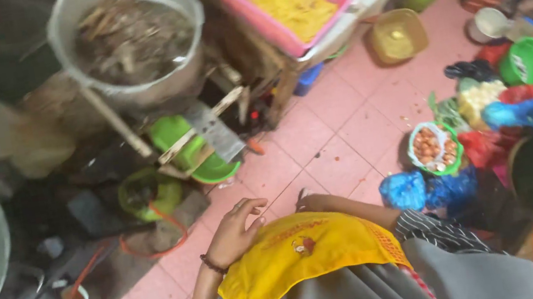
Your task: The person portions chopped vegetables and cooked ingredients into small plastic bags by hand and using a spoon, places the bags into a large green basket, and then pours liquid from a container into a large pot of soup.
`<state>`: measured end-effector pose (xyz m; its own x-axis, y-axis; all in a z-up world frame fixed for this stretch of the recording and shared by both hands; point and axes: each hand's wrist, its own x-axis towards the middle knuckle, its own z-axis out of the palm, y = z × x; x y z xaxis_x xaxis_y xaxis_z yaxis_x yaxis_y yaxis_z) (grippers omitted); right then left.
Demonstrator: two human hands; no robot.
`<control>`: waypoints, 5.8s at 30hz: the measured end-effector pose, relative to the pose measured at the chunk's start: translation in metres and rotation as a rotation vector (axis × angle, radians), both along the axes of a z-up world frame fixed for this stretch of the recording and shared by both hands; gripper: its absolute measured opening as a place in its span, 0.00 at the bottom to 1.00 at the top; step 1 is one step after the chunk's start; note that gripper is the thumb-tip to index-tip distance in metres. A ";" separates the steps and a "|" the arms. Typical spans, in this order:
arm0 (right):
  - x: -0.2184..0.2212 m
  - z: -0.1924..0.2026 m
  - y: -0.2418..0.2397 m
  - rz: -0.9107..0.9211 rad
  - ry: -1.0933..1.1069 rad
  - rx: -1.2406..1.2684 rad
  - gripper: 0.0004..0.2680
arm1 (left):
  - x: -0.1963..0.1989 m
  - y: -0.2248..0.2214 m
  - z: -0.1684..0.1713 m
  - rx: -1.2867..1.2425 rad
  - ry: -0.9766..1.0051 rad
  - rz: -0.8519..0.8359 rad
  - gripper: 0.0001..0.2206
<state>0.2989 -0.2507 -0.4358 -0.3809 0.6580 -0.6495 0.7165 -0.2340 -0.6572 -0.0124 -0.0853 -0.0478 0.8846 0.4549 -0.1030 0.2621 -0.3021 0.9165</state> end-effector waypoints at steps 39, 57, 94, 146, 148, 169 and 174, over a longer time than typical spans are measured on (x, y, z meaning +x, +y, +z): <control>0.552 0.131 0.173 -0.731 -0.304 0.217 0.14 | 0.628 0.209 -0.057 0.202 0.114 -0.368 0.06; 0.890 0.124 0.630 -0.518 -0.872 0.798 0.16 | 0.632 0.215 -0.028 -0.176 0.216 0.631 0.11; 0.649 0.189 0.550 -0.166 0.419 0.463 0.17 | 0.796 0.262 -0.122 -0.433 -0.745 1.629 0.24; 0.674 0.232 0.631 -0.249 0.368 0.247 0.07 | 0.769 0.306 -0.120 0.341 0.193 1.492 0.20; 0.675 0.234 0.626 -0.309 0.428 0.242 0.07 | 0.773 0.305 -0.112 0.334 0.189 1.506 0.20; 0.701 0.234 0.623 -0.285 0.147 0.503 0.06 | 0.771 0.305 -0.112 0.402 0.274 1.572 0.16; 0.707 0.248 0.617 -0.201 0.151 0.562 0.06 | 0.765 0.304 -0.136 0.392 0.280 1.557 0.18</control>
<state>1.0058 0.3660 -0.1879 -0.2747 0.9525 -0.1313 0.5835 0.0566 -0.8102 0.7529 0.2185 -0.1834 -0.4545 0.8766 0.1582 0.6557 0.2090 0.7255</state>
